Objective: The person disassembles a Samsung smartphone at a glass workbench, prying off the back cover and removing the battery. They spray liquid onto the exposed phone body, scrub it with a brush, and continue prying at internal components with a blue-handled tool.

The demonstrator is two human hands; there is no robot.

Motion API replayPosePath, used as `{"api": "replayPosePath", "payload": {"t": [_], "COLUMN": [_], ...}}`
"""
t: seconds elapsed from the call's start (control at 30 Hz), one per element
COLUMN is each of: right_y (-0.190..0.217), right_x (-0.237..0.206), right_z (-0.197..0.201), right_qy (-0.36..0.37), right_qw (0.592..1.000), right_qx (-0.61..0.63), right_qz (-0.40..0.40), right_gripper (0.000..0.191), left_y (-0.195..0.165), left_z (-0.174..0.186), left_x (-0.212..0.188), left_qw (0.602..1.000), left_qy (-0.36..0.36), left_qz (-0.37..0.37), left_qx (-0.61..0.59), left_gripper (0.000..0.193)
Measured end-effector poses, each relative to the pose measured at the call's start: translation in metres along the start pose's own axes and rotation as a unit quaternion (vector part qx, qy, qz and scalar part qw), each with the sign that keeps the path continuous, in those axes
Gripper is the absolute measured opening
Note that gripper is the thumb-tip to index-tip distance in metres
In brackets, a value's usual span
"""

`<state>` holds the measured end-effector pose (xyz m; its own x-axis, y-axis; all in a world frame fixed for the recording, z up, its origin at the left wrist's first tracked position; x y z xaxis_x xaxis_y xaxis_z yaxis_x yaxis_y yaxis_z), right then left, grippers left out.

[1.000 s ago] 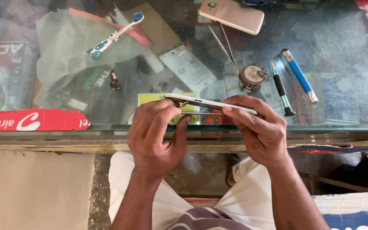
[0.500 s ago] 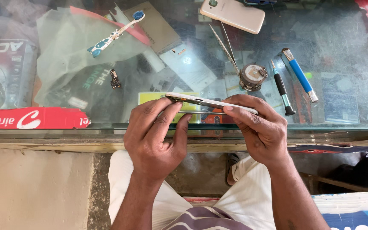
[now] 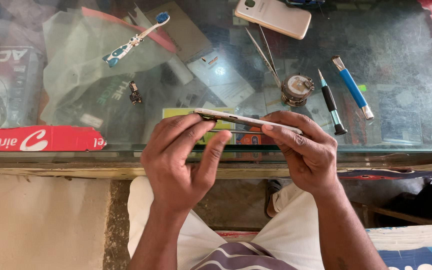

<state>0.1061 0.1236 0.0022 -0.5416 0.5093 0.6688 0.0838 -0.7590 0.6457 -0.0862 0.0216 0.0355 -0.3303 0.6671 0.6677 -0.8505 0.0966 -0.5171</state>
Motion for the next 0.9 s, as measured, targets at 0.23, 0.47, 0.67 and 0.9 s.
{"api": "replayPosePath", "payload": {"t": [0.23, 0.47, 0.67, 0.9], "right_y": [0.000, 0.001, 0.002, 0.002], "right_x": [0.000, 0.000, 0.001, 0.001], "right_z": [0.001, 0.000, 0.000, 0.000], "right_qy": [0.000, 0.001, 0.001, 0.002], "right_qw": [1.000, 1.000, 1.000, 1.000], "right_qx": [0.002, -0.001, 0.005, 0.004], "right_qz": [0.008, 0.005, 0.002, 0.002], "right_gripper": [0.041, 0.041, 0.040, 0.037], "left_y": [0.013, 0.008, 0.011, 0.019], "left_z": [-0.006, -0.008, -0.009, -0.012], "left_x": [-0.002, 0.002, 0.002, -0.002], "left_qw": [0.977, 0.970, 0.960, 0.945], "left_qy": [-0.007, 0.037, 0.047, 0.037], "left_qz": [0.139, 0.142, 0.175, 0.206], "left_qx": [-0.164, -0.193, -0.213, -0.253], "left_gripper": [0.016, 0.019, 0.017, 0.009]}}
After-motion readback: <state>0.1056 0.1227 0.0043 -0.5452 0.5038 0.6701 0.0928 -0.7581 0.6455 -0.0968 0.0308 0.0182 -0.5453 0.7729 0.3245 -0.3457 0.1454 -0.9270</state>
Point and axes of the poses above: each hand's wrist, its own x-axis towards the middle knuckle, its own z-axis out of the back of the hand, y = z × x, the point moved 7 cm from there along x, towards the middle knuckle, and after that the axes turned 11 degrees about x, right-handed, at the moved point
